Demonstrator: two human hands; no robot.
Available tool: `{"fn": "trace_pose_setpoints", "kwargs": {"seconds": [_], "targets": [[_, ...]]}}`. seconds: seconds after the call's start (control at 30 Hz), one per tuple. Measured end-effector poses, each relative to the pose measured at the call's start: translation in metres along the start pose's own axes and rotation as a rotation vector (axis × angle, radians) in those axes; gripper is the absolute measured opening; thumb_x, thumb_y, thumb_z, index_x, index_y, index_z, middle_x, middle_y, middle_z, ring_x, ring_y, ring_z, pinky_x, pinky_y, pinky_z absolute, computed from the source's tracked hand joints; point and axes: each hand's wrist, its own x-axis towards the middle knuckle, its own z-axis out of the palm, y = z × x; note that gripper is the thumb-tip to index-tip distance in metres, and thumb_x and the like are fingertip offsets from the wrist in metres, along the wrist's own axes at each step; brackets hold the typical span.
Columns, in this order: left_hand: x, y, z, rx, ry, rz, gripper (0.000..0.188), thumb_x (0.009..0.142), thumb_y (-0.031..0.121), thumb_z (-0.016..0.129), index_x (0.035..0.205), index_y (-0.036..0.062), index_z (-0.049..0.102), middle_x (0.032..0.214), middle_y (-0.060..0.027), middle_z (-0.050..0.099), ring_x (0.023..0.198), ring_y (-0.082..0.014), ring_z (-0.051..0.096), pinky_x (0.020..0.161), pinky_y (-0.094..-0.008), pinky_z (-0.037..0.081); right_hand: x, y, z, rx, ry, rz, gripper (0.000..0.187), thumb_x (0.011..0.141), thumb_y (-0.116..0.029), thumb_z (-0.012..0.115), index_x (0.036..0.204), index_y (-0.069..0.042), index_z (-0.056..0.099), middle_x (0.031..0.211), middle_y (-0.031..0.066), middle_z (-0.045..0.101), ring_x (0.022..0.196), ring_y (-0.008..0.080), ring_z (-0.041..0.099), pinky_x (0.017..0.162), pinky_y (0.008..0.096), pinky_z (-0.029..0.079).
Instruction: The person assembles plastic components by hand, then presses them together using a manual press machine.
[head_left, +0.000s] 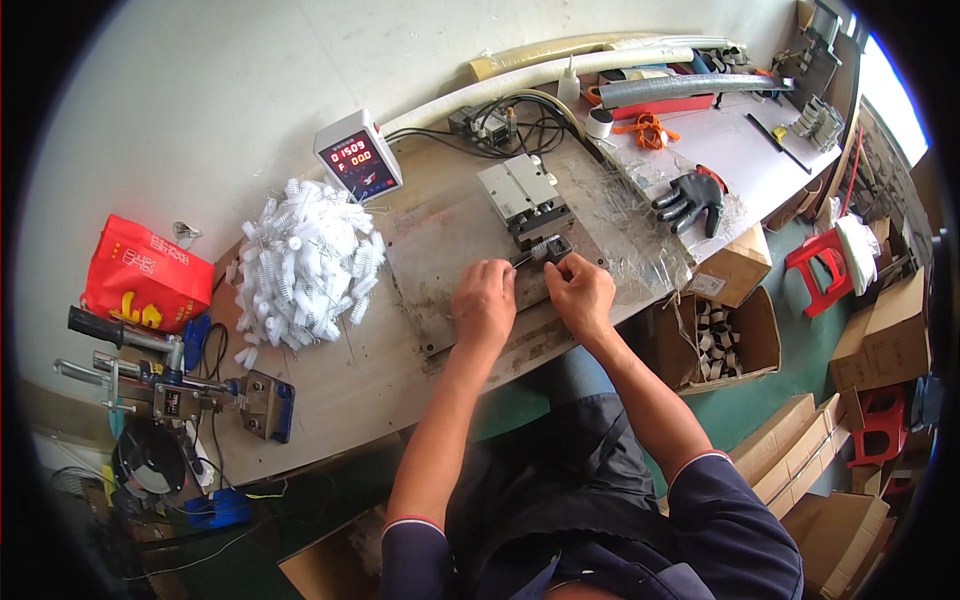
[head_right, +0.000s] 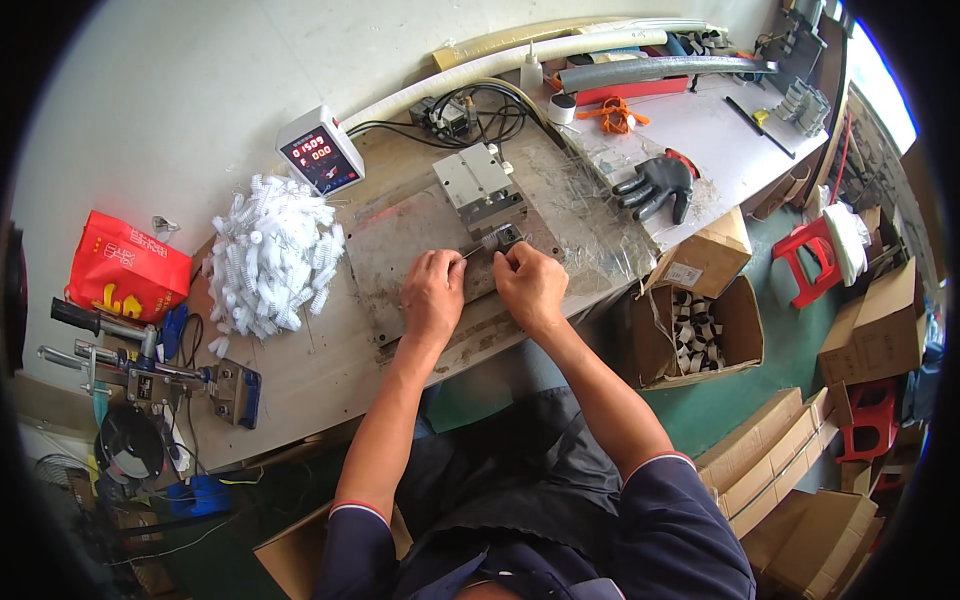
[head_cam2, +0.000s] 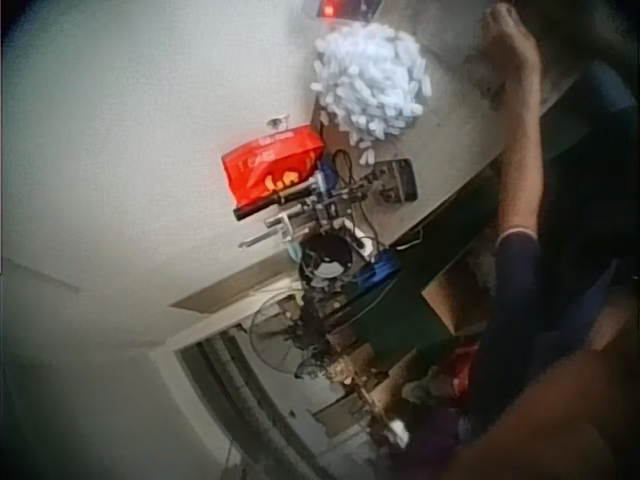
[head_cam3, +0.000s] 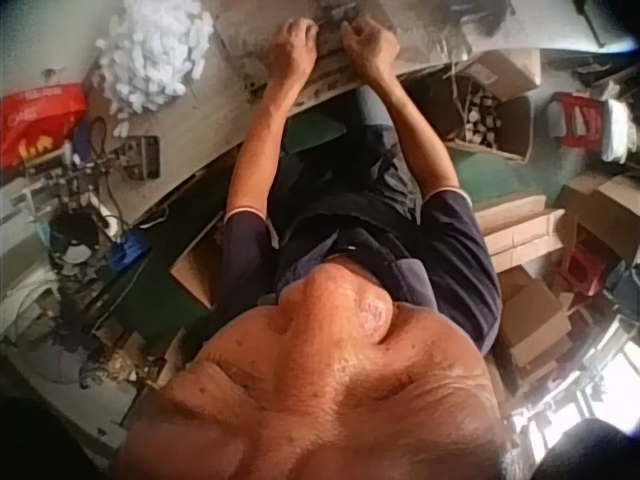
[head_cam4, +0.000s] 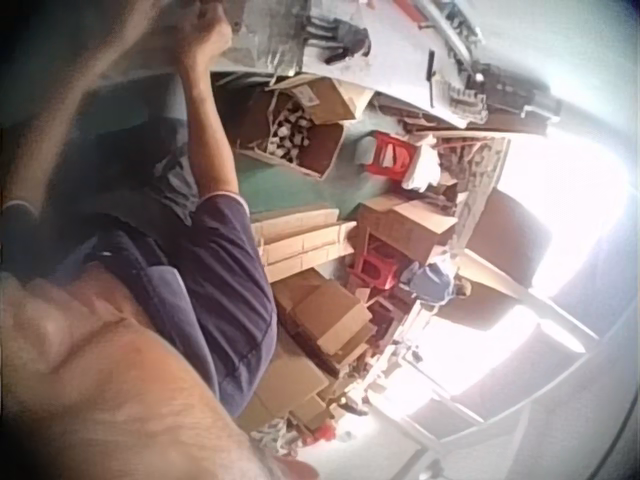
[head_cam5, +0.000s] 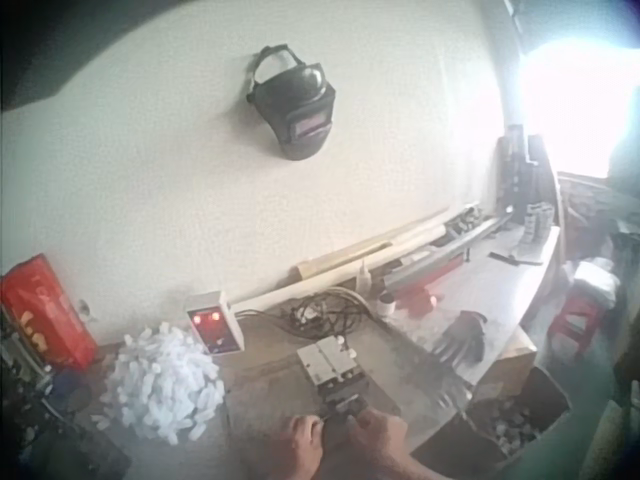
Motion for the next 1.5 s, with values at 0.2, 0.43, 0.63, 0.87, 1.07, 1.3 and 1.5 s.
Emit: {"fn": "trace_pose_setpoints", "kwargs": {"seconds": [0.2,0.43,0.63,0.87,1.07,1.3,1.5], "targets": [[-0.008,-0.009,-0.011,-0.013,0.029,-0.033,0.012,0.087,0.008,0.077,0.092,0.0081,0.066,0.089,-0.0071,0.068,0.089,-0.0313,0.067,0.075,-0.0429,0.053,0.0,0.006,-0.001,0.074,0.014,0.008,0.023,0.086,-0.027,0.076,0.077,-0.007,0.07,0.065,0.0146,0.067,0.062,0.0331,0.068,0.061,0.0425,0.052],[-0.022,-0.024,-0.029,-0.17,0.161,-0.024,0.011,0.086,0.005,0.078,0.092,0.0072,0.069,0.088,-0.0082,0.07,0.078,-0.0291,0.068,0.068,-0.0389,0.054,-0.004,0.013,-0.004,0.51,-0.123,0.067,0.015,0.096,-0.012,0.07,0.097,0.003,0.072,0.074,-0.0014,0.065,0.065,0.0045,0.055,0.056,0.0232,0.044],[-0.024,-0.024,-0.032,-0.195,0.228,0.058,0.018,0.08,0.0,0.082,0.092,0.0079,0.071,0.088,-0.0074,0.071,0.076,-0.0262,0.069,0.064,-0.0353,0.055,0.001,0.0,-0.02,0.868,-0.399,0.169,0.028,0.095,-0.018,0.075,0.111,0.004,0.07,0.079,0.0014,0.066,0.061,0.005,0.054,0.053,0.0215,0.042],[-0.025,-0.02,-0.03,-0.045,0.209,0.207,0.019,0.079,0.0,0.082,0.092,0.0088,0.072,0.089,-0.0048,0.069,0.078,-0.0247,0.068,0.065,-0.0358,0.056,0.009,0.018,-0.018,0.958,-0.521,0.273,0.022,0.1,-0.019,0.071,0.106,0.002,0.07,0.081,0.0056,0.07,0.06,0.0089,0.062,0.051,0.0231,0.049],[-0.023,-0.011,-0.033,0.028,0.134,0.279,0.02,0.08,0.003,0.082,0.094,0.0085,0.069,0.089,-0.0045,0.069,0.079,-0.0247,0.068,0.067,-0.0365,0.056,0.009,0.019,-0.015,1.024,-0.539,0.239,0.013,0.098,-0.008,0.071,0.104,0.003,0.07,0.085,0.0053,0.07,0.066,0.0095,0.065,0.056,0.0231,0.053],[-0.024,-0.004,-0.032,0.134,-0.045,0.336,0.031,0.081,0.01,0.081,0.109,0.0067,0.067,0.087,-0.0057,0.067,0.079,-0.0256,0.066,0.072,-0.0382,0.054,0.002,0.016,-0.007,0.871,-0.641,0.11,0.01,0.095,-0.001,0.07,0.104,0.002,0.071,0.085,0.0029,0.07,0.071,0.0078,0.065,0.061,0.0226,0.053],[-0.031,-0.004,-0.02,0.149,-0.08,0.267,0.029,0.092,0.008,0.068,0.12,0.0055,0.061,0.092,-0.0099,0.066,0.08,-0.0308,0.066,0.07,-0.042,0.054,-0.003,0.001,-0.007,0.76,-0.625,0.063,0.016,0.096,-0.005,0.071,0.111,0.001,0.069,0.088,0.0029,0.07,0.073,0.0073,0.064,0.065,0.023,0.053]]}}
